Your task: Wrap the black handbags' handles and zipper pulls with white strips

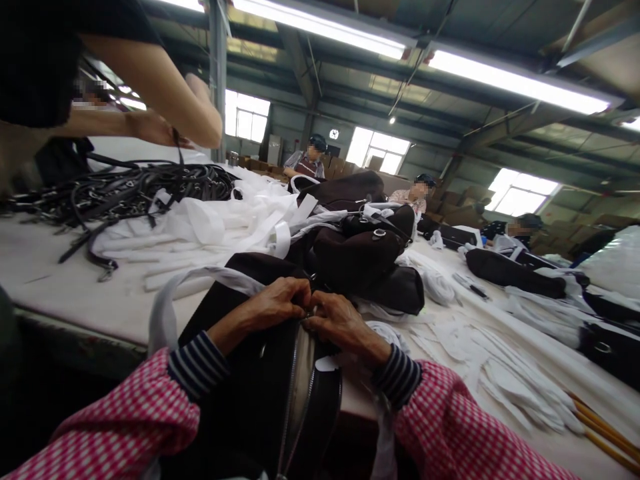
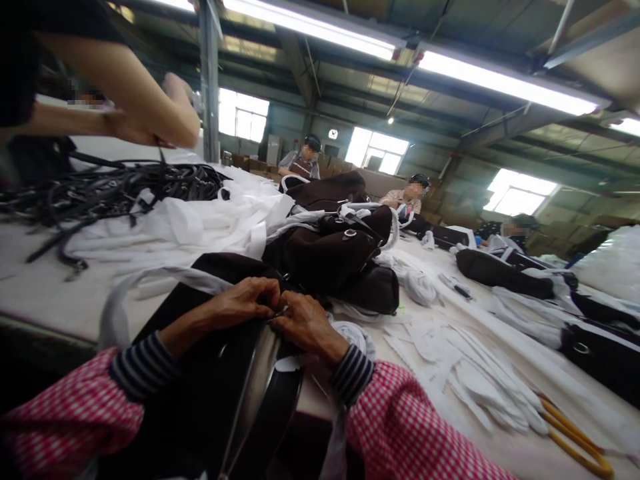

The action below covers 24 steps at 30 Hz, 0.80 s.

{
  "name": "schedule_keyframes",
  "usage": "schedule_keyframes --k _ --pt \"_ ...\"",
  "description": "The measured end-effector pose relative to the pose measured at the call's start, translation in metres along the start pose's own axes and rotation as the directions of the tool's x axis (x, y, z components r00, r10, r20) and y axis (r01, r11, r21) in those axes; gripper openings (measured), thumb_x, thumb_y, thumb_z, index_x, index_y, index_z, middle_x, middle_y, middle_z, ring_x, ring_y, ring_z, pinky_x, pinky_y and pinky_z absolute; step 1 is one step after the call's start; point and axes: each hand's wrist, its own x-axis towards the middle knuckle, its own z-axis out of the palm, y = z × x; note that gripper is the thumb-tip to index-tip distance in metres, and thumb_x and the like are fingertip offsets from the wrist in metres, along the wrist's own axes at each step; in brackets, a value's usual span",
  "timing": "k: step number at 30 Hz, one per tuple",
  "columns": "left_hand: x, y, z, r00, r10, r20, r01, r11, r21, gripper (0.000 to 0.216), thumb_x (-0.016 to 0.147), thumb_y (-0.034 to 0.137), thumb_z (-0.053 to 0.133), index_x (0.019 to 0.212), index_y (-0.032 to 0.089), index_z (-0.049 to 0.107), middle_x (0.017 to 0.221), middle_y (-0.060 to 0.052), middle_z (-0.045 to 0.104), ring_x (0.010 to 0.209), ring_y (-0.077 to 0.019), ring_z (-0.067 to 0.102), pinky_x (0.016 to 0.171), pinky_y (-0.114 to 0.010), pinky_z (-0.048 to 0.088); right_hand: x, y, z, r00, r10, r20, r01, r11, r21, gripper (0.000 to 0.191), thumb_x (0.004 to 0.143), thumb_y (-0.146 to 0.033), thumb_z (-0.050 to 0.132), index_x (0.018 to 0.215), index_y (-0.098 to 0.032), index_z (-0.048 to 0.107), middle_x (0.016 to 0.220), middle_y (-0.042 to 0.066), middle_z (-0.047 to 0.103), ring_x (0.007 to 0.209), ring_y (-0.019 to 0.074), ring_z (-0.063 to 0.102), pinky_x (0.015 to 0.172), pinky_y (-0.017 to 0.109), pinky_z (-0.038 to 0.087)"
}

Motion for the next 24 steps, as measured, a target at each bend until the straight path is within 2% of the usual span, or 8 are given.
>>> schedule_keyframes --k 5,11,15,19,21,24 --pt "-0.004 -0.003 0.004 0.999 0.025 -0.048 -0.018 0.991 0.131 0.006 0.079 0.018 0.058 0.084 0.019 0.062 0.086 0.0 0.062 0.085 -0.0189 0.056 0.077 -0.031 0.04 0.0 0.0 0.0 1.0 -0.011 0.002 0.011 0.999 -0.039 0.013 0.084 -0.024 0.07 0.095 -0.019 0.068 0.069 -0.003 0.065 0.066 0.0155 0.059 0.063 0.025 0.037" --pt "-0.006 0.004 0.0 0.999 0.017 -0.043 -0.016 0.999 0.034 0.004 0.081 0.021 0.057 0.082 0.018 0.06 0.084 0.0 0.062 0.083 -0.0181 0.056 0.075 -0.03 0.04 -0.003 -0.007 -0.002 1.0 -0.025 0.011 0.026 0.993 -0.118 0.019 0.085 -0.022 0.067 0.105 -0.02 0.066 0.074 -0.002 0.066 0.071 0.0164 0.06 0.067 0.025 0.037" --pt "-0.006 0.005 -0.001 0.999 -0.008 -0.039 0.006 0.999 -0.046 0.004 0.078 0.021 0.057 0.079 0.018 0.06 0.082 0.0 0.062 0.079 -0.0177 0.057 0.072 -0.03 0.041 -0.005 -0.006 0.002 1.0 -0.023 -0.004 0.021 0.978 -0.207 0.018 0.089 -0.027 0.066 0.106 -0.021 0.066 0.084 0.001 0.069 0.079 0.0177 0.062 0.069 0.025 0.035" --pt "-0.006 0.002 0.004 0.997 -0.013 -0.07 0.018 0.997 0.079 0.006 0.08 0.023 0.059 0.084 0.019 0.059 0.084 0.0 0.06 0.08 -0.0182 0.055 0.073 -0.031 0.04 -0.003 0.003 0.008 0.998 -0.057 -0.025 0.046 0.948 -0.315 0.013 0.093 -0.03 0.064 0.101 -0.021 0.069 0.087 0.003 0.07 0.078 0.0176 0.061 0.068 0.027 0.032" --pt "-0.008 0.002 0.005 0.998 0.005 -0.067 0.005 0.988 0.152 0.006 0.083 0.023 0.058 0.088 0.02 0.058 0.087 0.0 0.058 0.083 -0.0189 0.054 0.076 -0.032 0.039 -0.002 0.007 0.009 0.997 -0.079 -0.02 0.07 0.955 -0.289 0.012 0.094 -0.029 0.063 0.099 -0.021 0.071 0.083 0.002 0.069 0.075 0.0164 0.06 0.067 0.026 0.032" --pt "-0.011 0.005 0.001 0.999 0.04 0.01 -0.041 0.979 0.199 0.005 0.087 0.022 0.054 0.092 0.021 0.056 0.092 0.0 0.056 0.09 -0.0196 0.054 0.081 -0.031 0.039 -0.003 0.01 0.007 0.99 -0.141 0.0 0.139 0.975 -0.173 0.013 0.096 -0.029 0.064 0.098 -0.02 0.072 0.078 0.0 0.067 0.07 0.0139 0.059 0.065 0.024 0.033"
